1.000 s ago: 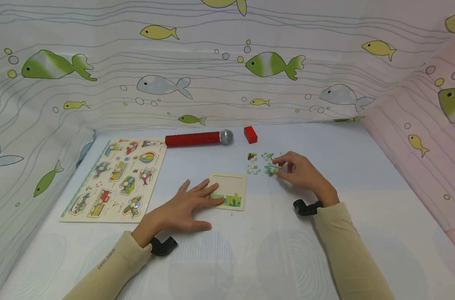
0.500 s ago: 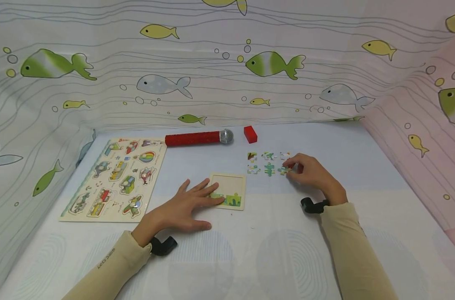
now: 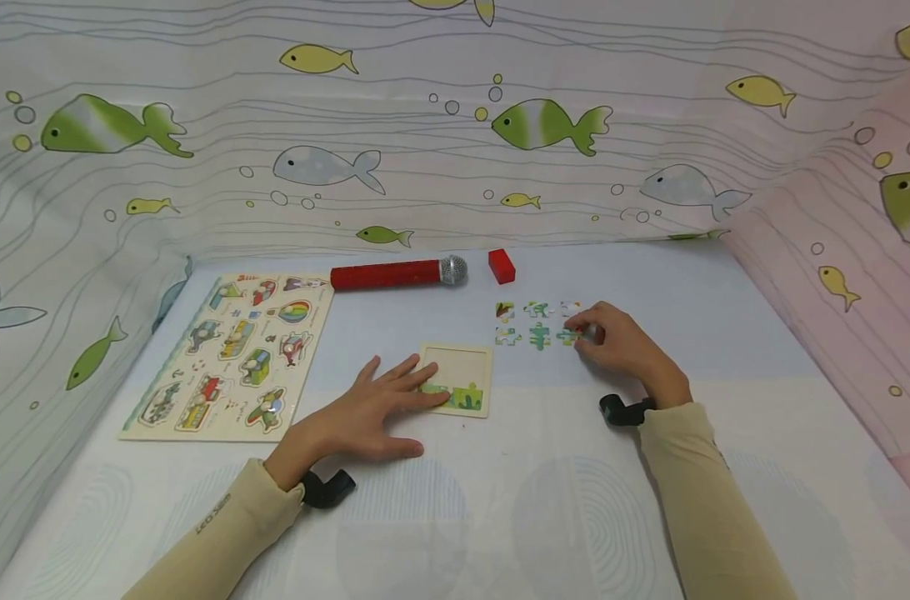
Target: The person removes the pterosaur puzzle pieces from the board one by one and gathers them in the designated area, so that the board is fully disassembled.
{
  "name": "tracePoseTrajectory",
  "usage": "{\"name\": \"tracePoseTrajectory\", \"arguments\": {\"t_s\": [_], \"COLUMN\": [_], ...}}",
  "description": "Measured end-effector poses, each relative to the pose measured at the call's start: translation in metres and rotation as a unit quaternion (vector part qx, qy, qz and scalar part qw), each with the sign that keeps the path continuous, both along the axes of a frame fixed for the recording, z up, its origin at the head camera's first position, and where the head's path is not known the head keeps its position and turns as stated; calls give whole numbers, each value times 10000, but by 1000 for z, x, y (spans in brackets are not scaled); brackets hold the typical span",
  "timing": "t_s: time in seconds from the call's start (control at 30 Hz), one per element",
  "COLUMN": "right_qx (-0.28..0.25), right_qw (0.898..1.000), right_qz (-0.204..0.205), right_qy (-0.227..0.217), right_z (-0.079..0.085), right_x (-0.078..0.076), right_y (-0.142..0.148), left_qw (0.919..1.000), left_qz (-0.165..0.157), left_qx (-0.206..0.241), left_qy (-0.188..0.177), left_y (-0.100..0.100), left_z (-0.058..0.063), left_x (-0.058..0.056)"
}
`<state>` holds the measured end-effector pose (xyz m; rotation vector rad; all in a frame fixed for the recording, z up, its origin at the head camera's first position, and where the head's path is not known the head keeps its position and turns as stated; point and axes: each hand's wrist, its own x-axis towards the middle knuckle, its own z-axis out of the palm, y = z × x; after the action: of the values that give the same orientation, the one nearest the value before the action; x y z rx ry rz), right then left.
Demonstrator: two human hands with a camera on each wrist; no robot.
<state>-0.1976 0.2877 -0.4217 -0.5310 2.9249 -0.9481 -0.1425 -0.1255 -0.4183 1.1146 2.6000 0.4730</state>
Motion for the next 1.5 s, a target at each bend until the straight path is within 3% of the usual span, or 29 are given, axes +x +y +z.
{"name": "tracePoseTrajectory", "arguments": {"t_s": [0.3,0.6,1.13,1.5], "right_qx": [108,-233,-736,-859], "right_qw": [9999,9992,9927,9829], "right_qz": [19,-55,936,1589], "right_qy": [8,312,210,-350], "right_z": [0,5,13,3], "right_x": [-1,2,8,17], "right_y": [-1,-2,-65,-111], "left_qw": [10000,10000,9997,9993], "left_qz": [48,12,-22,8], "left_qx": [26,18,-107,-251], "left_qy": [-35,15,216,288], "left_y": [-2,0,3,5], "left_z": [-1,0,0,0], "left_x": [1,0,2,3]}}
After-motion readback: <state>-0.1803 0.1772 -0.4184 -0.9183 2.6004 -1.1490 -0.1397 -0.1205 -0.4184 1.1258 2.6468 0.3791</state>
